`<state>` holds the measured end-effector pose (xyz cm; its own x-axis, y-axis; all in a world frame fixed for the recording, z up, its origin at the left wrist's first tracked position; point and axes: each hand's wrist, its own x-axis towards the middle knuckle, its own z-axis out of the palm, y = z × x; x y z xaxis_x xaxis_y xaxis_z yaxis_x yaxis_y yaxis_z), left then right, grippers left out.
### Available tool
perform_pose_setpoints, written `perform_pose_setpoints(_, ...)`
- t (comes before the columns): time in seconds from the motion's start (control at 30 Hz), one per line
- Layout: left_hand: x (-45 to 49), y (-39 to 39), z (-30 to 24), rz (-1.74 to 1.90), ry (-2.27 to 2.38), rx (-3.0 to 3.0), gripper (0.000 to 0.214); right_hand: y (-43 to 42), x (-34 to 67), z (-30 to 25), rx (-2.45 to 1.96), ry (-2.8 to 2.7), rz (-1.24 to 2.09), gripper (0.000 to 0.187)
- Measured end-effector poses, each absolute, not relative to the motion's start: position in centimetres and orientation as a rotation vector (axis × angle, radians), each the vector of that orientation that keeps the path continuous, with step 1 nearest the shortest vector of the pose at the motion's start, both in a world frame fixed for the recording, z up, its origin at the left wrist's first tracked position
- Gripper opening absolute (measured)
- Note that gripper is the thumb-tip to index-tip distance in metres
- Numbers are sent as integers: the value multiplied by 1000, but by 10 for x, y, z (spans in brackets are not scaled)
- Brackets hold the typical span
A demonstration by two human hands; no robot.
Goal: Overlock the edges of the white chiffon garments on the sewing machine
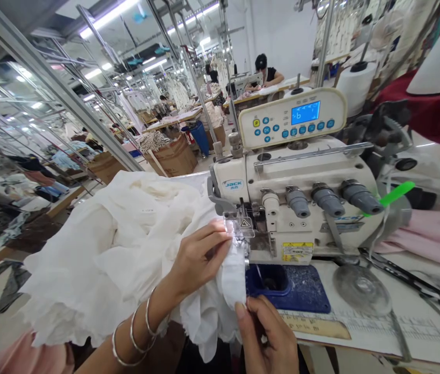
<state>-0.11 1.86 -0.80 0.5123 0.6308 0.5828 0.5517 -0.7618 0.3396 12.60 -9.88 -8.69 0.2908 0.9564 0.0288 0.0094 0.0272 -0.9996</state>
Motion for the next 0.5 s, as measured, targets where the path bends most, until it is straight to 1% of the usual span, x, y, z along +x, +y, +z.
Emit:
perform_pose_setpoints(0.13, -3, 34, -3, 1040, 997, 2608, 13, -84, 129, -76, -1265, -1038, 973, 20)
perform_pose_setpoints(0.23, -16, 51, -4, 1012, 971, 2571, 11, -78, 133, -67, -1275, -1084, 925, 23)
perform_pose_setpoints(0.3, -33, 63, -9, 1045, 986, 2598, 15, -78, 135, -63, -1307, -1084, 938, 25)
perform_pose_setpoints(0.4, -61, 68, -16, 1071, 1179, 2764, 27, -85, 135, -62, -1364, -1103, 1081, 33)
perform_pose_setpoints(0.5, -67, 39, -16, 1196, 1430, 2871, 32, -95, 133, -66, -1406, -1096, 1165, 38)
